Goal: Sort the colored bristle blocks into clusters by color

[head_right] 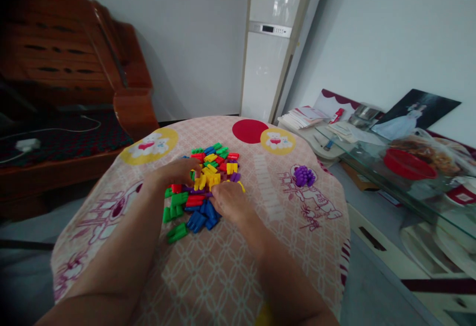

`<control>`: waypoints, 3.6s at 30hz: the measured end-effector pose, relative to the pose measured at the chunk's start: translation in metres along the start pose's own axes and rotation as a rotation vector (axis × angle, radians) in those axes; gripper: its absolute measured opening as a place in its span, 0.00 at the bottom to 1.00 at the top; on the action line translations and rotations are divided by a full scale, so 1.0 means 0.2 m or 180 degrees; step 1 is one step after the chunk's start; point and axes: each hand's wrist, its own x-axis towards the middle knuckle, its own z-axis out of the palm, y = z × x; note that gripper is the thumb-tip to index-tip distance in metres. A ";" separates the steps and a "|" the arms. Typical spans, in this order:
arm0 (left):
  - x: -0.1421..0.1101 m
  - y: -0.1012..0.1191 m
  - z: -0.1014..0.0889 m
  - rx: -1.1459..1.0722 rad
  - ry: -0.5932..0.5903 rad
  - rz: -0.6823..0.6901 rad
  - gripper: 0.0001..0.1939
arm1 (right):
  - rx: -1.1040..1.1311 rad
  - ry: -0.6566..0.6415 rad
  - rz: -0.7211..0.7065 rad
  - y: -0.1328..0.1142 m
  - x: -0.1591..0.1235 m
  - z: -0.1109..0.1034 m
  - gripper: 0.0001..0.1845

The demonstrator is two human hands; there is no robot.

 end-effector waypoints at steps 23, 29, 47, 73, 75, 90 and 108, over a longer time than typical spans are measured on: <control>-0.02 0.02 -0.08 0.0163 -0.0151 -0.0036 0.09 | 0.0994 0.2414 0.2315 0.92 -0.31 -0.22 0.09; -0.07 0.01 -0.15 -0.0198 0.0176 -0.0214 0.07 | 0.0633 0.2444 0.2549 1.01 -0.39 -0.21 0.15; -0.02 0.25 -0.14 -0.1157 0.1331 0.0087 0.13 | 0.0750 0.2535 0.2404 1.04 -0.34 -0.12 0.12; 0.05 0.42 -0.02 -0.2726 0.0554 0.0710 0.08 | 0.3493 0.1380 0.0768 0.42 -0.01 -0.12 0.26; 0.05 0.42 0.00 -0.2712 0.0446 0.0755 0.08 | 0.3846 0.1181 0.0691 0.36 0.02 -0.09 0.25; 0.06 0.46 0.04 -0.2609 0.0419 0.1158 0.24 | 0.4745 0.1541 0.1046 0.33 0.01 -0.12 0.23; 0.08 0.42 0.04 -0.2433 0.0558 0.0986 0.17 | 0.2145 0.2873 0.3294 1.02 -0.44 -0.27 0.14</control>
